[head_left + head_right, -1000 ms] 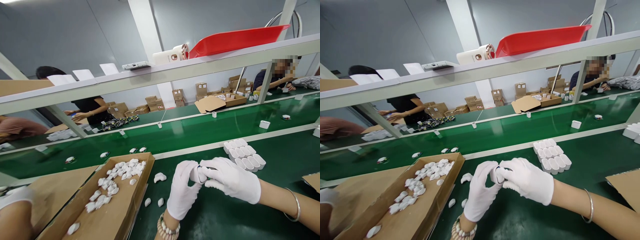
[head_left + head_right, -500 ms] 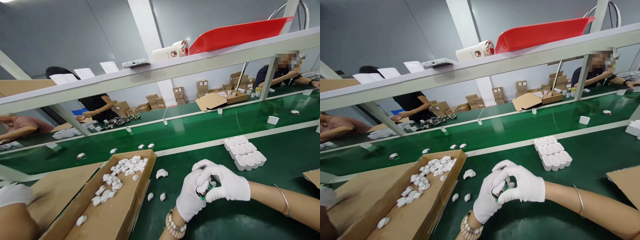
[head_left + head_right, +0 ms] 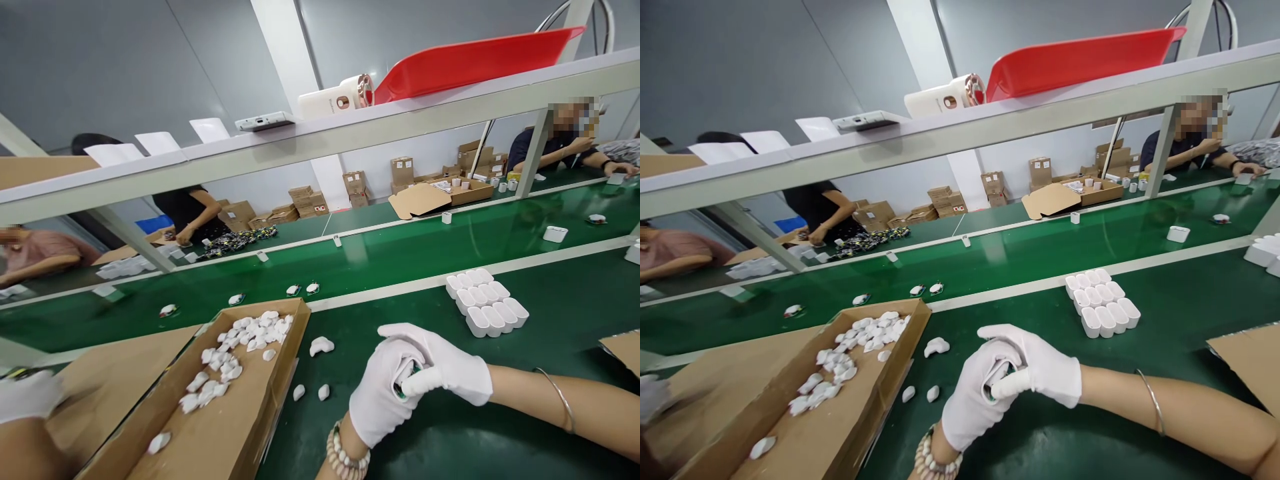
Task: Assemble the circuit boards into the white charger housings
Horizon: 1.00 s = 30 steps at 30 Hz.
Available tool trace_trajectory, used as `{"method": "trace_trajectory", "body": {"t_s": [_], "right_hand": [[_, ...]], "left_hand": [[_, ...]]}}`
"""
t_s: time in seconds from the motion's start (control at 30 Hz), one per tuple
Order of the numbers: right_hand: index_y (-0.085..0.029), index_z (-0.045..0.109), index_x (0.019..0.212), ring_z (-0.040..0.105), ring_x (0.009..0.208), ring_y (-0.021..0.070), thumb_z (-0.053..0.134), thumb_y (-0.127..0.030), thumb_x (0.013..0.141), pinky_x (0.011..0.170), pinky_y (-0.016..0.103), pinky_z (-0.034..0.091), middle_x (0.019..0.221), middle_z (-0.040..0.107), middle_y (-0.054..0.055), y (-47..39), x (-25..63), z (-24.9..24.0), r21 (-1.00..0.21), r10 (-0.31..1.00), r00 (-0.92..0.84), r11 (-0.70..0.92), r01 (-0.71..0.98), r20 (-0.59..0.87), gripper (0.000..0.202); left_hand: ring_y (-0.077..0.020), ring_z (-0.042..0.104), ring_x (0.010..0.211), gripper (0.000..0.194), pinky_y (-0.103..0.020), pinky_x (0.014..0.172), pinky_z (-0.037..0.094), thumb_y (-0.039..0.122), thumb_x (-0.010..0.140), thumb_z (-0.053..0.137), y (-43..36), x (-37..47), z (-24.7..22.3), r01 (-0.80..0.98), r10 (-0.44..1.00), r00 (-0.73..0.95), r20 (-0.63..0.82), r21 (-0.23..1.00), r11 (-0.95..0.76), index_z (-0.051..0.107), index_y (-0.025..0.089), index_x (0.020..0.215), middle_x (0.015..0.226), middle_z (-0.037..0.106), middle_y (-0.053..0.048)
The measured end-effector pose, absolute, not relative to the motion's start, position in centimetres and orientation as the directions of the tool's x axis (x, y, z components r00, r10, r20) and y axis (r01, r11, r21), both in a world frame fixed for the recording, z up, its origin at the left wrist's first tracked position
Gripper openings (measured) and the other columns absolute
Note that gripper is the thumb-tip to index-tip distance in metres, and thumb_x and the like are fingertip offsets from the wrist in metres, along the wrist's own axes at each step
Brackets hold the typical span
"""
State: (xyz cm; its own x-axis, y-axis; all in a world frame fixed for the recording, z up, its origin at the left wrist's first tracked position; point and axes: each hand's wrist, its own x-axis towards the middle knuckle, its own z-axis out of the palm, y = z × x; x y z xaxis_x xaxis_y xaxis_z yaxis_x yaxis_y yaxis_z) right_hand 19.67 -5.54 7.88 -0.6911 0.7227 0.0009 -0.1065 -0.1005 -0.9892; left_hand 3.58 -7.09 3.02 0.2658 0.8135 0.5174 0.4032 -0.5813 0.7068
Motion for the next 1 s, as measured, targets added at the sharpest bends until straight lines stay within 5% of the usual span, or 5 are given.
{"method": "trace_trajectory", "body": {"t_s": [0.1,0.23,0.43,0.7,1.0], "right_hand": [[-0.016,0.056,0.130,0.060,0.115,0.0291,0.084,-0.034,0.062,0.102,0.045,0.047,0.118,0.066,0.010,-5.2,19.9,8.4,-1.000,0.726,-0.687,-0.006,-0.016,0.006,0.076],[-0.013,0.064,0.125,0.061,0.116,0.0295,0.081,-0.043,0.070,0.101,0.043,0.050,0.126,0.064,0.014,-4.3,21.3,10.0,-0.929,0.681,-0.725,0.328,0.172,0.106,0.064],[-0.014,0.078,0.099,0.071,0.089,0.0199,0.066,-0.034,0.087,0.083,0.030,0.058,0.098,0.075,0.010,-3.4,22.9,11.0,-0.776,0.576,-0.767,0.607,0.170,0.283,0.027],[-0.015,0.071,0.076,0.064,0.069,0.0153,0.072,-0.042,0.079,0.063,0.025,0.053,0.077,0.069,0.005,-3.8,22.0,10.0,-0.807,0.705,-0.673,0.522,0.276,0.226,0.028],[-0.015,0.064,0.081,0.063,0.078,0.0162,0.078,-0.047,0.071,0.070,0.028,0.053,0.092,0.062,0.005,-3.1,22.2,10.3,-0.917,0.654,-0.753,0.342,0.207,0.074,0.036]], "left_hand": [[-0.0222,0.070,0.075,0.010,-0.035,0.070,0.061,0.019,0.075,0.066,-7.1,3.8,4.2,0.309,0.815,0.380,0.437,0.771,-0.557,0.069,0.021,0.084,0.081,0.073,-0.005],[-0.0155,0.062,0.059,0.007,-0.027,0.059,0.055,0.017,0.073,0.062,-7.6,4.1,6.6,0.317,0.832,0.418,0.363,0.801,-0.509,0.066,0.019,0.068,0.067,0.069,-0.002],[-0.0093,0.048,0.048,0.016,-0.022,0.050,0.040,0.022,0.070,0.062,-8.3,4.4,7.6,0.447,0.892,0.422,0.161,0.820,-0.359,0.058,0.016,0.056,0.052,0.056,0.002],[-0.0118,0.055,0.055,0.017,-0.021,0.053,0.041,0.028,0.071,0.064,-8.4,4.9,7.4,0.455,0.895,0.437,0.084,0.838,-0.301,0.061,0.015,0.061,0.059,0.061,-0.001],[-0.0122,0.054,0.053,0.015,-0.022,0.054,0.043,0.027,0.070,0.063,-8.4,4.7,7.5,0.441,0.884,0.464,0.062,0.849,-0.292,0.063,0.014,0.062,0.058,0.062,-0.002]]}}
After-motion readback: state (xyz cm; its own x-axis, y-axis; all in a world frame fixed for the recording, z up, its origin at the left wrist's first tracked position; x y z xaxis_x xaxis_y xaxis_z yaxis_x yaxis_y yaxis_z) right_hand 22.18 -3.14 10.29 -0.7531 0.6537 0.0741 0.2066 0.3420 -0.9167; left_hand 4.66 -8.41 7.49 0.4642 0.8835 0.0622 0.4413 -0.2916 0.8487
